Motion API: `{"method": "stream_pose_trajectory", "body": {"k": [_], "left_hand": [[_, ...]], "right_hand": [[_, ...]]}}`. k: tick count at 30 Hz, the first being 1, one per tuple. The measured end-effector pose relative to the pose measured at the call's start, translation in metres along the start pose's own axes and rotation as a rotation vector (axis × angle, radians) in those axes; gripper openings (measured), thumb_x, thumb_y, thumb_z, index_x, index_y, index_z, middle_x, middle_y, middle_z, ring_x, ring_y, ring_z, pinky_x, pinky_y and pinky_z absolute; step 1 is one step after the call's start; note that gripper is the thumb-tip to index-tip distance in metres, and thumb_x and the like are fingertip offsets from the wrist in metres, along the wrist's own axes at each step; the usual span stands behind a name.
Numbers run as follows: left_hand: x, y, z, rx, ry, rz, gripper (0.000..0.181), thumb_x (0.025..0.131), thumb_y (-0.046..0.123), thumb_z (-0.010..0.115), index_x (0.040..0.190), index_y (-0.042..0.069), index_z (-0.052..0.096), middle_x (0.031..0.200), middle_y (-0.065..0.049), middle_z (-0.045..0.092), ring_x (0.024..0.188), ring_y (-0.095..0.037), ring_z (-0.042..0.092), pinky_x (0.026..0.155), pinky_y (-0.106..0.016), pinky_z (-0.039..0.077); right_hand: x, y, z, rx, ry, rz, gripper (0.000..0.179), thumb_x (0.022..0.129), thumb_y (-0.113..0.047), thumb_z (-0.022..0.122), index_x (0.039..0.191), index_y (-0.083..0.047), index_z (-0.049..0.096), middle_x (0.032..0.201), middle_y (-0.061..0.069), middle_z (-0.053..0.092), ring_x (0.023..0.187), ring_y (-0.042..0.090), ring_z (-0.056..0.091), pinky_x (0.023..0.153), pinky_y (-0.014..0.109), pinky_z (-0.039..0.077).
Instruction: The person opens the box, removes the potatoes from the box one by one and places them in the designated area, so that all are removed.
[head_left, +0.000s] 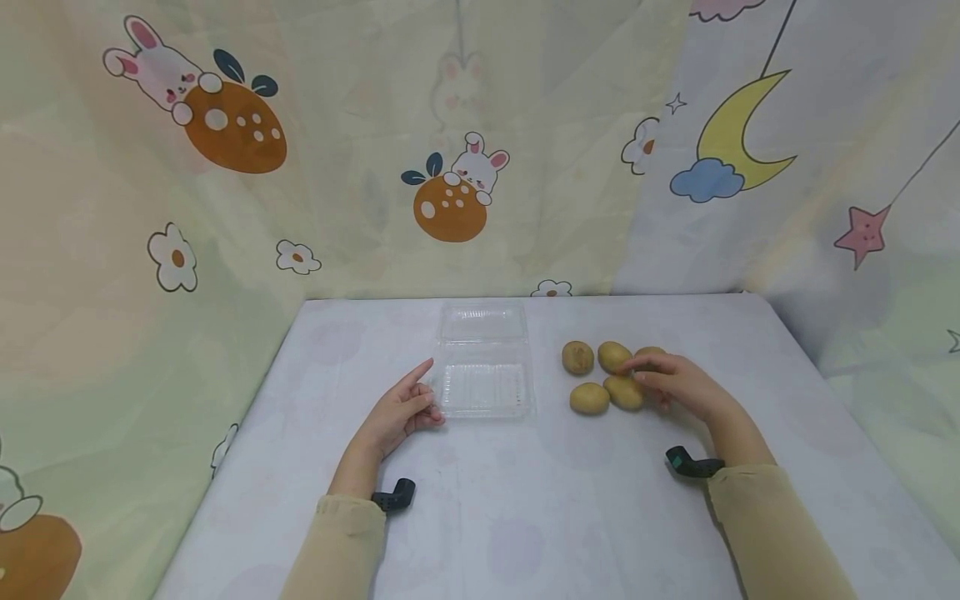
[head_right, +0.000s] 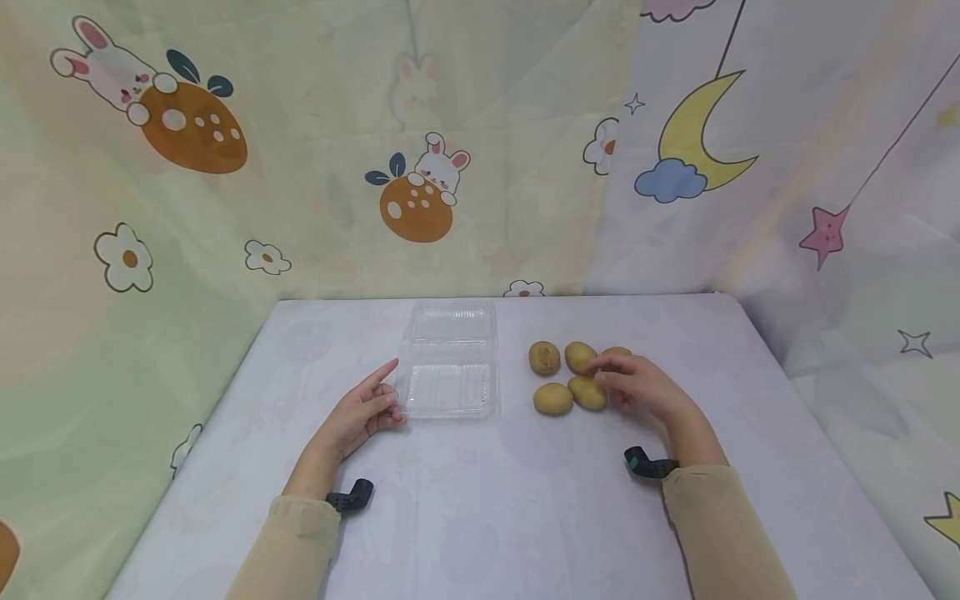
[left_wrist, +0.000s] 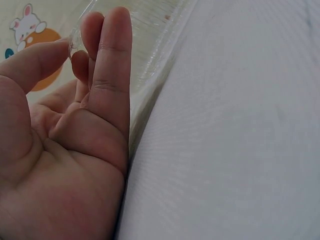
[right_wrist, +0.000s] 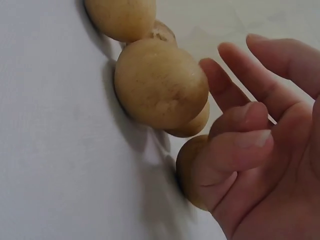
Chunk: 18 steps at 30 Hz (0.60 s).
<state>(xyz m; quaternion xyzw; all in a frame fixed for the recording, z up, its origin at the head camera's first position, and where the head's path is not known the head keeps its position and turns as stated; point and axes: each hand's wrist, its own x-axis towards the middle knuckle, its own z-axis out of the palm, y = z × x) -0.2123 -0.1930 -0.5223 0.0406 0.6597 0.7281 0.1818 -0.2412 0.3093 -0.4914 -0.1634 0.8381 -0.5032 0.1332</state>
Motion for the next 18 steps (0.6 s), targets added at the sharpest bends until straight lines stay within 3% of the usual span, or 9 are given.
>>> {"method": "stream_pose_trajectory", "body": {"k": [5,12,15,18], "left_hand": [[0.0,0.001,0.0,0.005,-0.003,0.008,0.066,0.1,0.009,0.054,0.157,0.027,0.025,0.091,-0.001,0.056,0.079,-0.015,0.069,0.081,-0.036,0.062],[-0.002,0.001,-0.004,-0.016,-0.011,-0.007,0.064,0.104,0.014,0.049,0.158,0.03,0.02,0.09,-0.003,0.059,0.081,-0.016,0.068,0.084,-0.036,0.062],[-0.002,0.002,-0.005,-0.001,0.011,-0.011,0.062,0.104,0.018,0.049,0.157,0.032,0.021,0.089,-0.003,0.058,0.081,-0.017,0.066,0.081,-0.036,0.062],[-0.001,0.004,-0.005,0.067,0.082,-0.052,0.058,0.103,0.023,0.049,0.155,0.034,0.026,0.088,-0.004,0.057,0.079,-0.018,0.064,0.076,-0.035,0.061]], "right_hand": [[-0.004,-0.016,-0.003,-0.007,0.05,0.008,0.032,0.1,-0.024,0.057,0.128,-0.008,0.062,0.108,0.016,0.06,0.058,0.021,0.048,0.051,0.033,0.049],[-0.01,-0.027,-0.007,-0.121,0.171,0.052,0.03,0.101,-0.03,0.056,0.126,-0.014,0.064,0.117,0.014,0.062,0.063,0.022,0.054,0.063,0.032,0.047],[-0.013,-0.031,-0.008,-0.176,0.218,0.024,0.03,0.102,-0.031,0.055,0.125,-0.015,0.064,0.117,0.012,0.065,0.074,0.016,0.056,0.066,0.028,0.049],[-0.014,-0.03,-0.011,-0.265,0.258,-0.057,0.029,0.101,-0.026,0.056,0.126,-0.013,0.064,0.121,0.01,0.064,0.09,0.005,0.055,0.075,0.02,0.049]]}}
